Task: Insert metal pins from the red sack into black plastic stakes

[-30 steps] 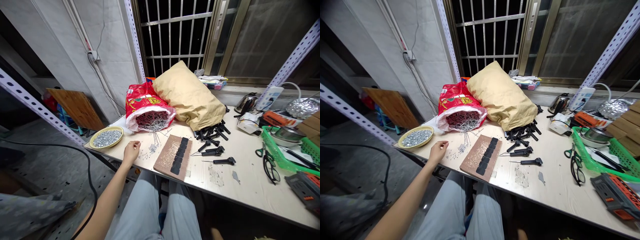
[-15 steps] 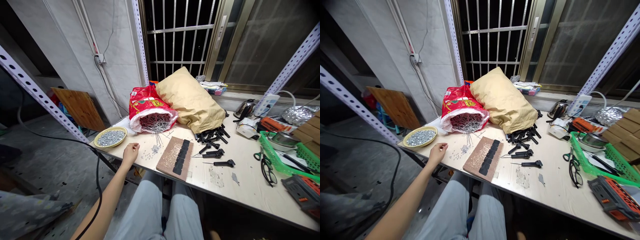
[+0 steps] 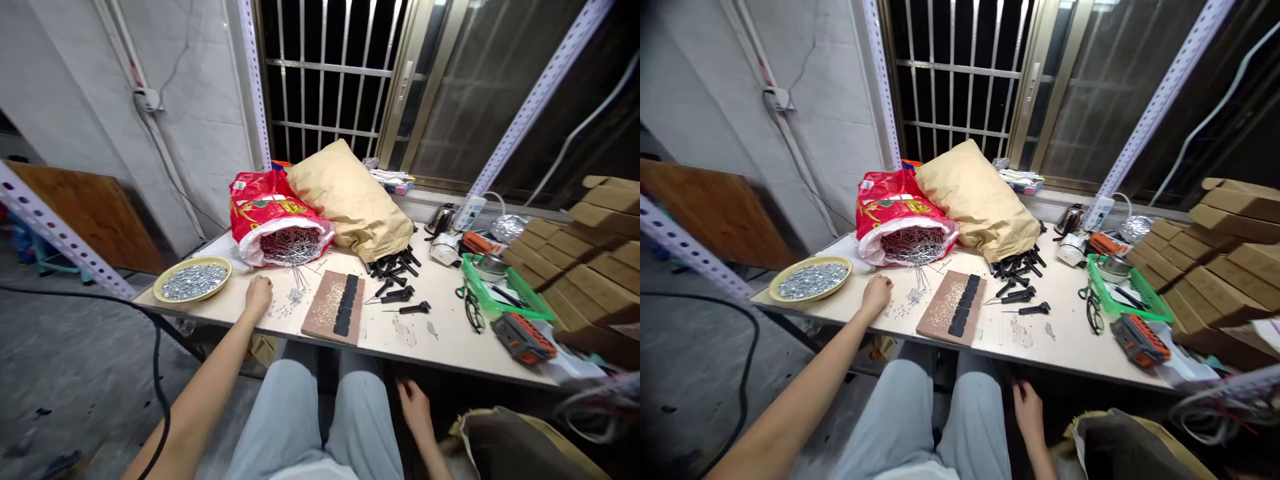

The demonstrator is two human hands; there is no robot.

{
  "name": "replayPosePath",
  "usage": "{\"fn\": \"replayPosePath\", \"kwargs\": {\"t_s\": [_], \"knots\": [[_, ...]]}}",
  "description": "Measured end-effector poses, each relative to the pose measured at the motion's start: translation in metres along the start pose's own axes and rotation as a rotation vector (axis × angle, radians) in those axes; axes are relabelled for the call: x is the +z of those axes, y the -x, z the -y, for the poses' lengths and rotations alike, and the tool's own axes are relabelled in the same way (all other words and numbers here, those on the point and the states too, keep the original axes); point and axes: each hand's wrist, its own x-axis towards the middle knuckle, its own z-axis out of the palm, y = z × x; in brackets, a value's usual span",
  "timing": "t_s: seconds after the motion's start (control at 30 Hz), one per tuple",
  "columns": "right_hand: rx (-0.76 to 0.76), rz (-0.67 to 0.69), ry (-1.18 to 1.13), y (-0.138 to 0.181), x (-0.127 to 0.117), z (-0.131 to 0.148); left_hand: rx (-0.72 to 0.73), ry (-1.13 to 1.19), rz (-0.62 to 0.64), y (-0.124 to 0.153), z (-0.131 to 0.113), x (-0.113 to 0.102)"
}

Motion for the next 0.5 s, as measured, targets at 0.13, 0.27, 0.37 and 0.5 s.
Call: {"fn": "replayPosePath", "kwargs": {"t_s": [0.13,0.27,0.37,0.5], "knots": [[-0.314,-0.028,0.212,-0.053,-0.035,0.019,0.061,-0.031,0.035,-0.003,-0.004,-0.002],[-0.573,0.124,0.515,-0.133,-0.049,0.032,0.081,-0.033,0.055,-0.003,-0.009,-0.004],[-0.654,0.238,0.509,-0.165,-0.041,0.029,0.011,-0.011,0.036,-0.003,-0.003,-0.009],[-0.783,0.346,0.494,-0.176,-0.029,0.019,-0.111,0.048,0.012,-0.001,0.014,-0.017]]}}
